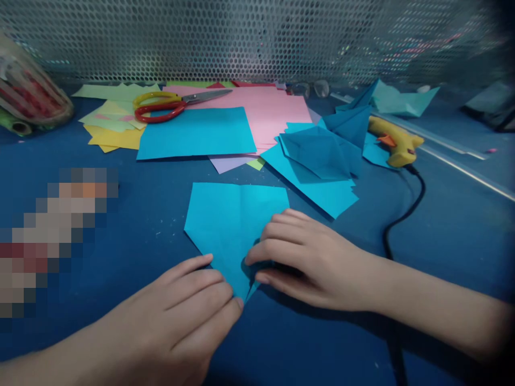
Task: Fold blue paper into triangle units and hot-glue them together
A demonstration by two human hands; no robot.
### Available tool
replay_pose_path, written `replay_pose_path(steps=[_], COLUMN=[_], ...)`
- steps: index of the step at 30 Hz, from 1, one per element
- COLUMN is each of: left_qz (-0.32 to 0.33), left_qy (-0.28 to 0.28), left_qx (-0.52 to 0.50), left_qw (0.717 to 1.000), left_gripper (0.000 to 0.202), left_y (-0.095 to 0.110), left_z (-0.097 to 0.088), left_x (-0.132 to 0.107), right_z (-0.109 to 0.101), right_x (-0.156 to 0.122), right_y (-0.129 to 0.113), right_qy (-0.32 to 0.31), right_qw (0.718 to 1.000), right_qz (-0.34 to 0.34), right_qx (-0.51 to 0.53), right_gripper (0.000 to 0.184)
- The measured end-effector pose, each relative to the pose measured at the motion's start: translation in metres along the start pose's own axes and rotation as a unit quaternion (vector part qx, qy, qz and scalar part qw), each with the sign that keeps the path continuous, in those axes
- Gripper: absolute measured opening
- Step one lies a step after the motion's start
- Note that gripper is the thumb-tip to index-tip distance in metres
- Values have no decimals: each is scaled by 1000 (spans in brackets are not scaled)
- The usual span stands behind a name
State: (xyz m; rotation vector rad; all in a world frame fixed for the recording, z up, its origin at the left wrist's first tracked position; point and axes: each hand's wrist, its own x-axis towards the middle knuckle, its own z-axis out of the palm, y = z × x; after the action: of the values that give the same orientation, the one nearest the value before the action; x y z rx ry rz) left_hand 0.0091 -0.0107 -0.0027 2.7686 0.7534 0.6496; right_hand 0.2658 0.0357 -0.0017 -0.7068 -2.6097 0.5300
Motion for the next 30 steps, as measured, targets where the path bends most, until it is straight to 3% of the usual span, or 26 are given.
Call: replay_pose_path(steps=[3,8,14,22,27,30], left_qz=[4,31,28,22,-30,-55], left_qy=[15,-37,-37,-61,-54,-74], left_qx=[20,50,58,36,14,60], left_qw=[1000,998,997,997,998,994], left_gripper=[36,30,29,49,45,52], left_y=[1,1,2,-3,-1,0], left_z=[0,-1,0,3,-1,-3], left_x=[0,-7,-15,-18,-10,-9], right_z=[2,7,10,11,12,14], right_x=[2,3,1,1,-3,-5], right_y=[-4,-16,-20,-20,-6,2], right_qy=[9,30,34,52,71,99], right_qw=[998,989,982,972,965,962], right_qz=[66,147,186,228,247,237], right_qx=[16,-10,11,-5,-58,-94], right_gripper=[23,45,35,32,17,11])
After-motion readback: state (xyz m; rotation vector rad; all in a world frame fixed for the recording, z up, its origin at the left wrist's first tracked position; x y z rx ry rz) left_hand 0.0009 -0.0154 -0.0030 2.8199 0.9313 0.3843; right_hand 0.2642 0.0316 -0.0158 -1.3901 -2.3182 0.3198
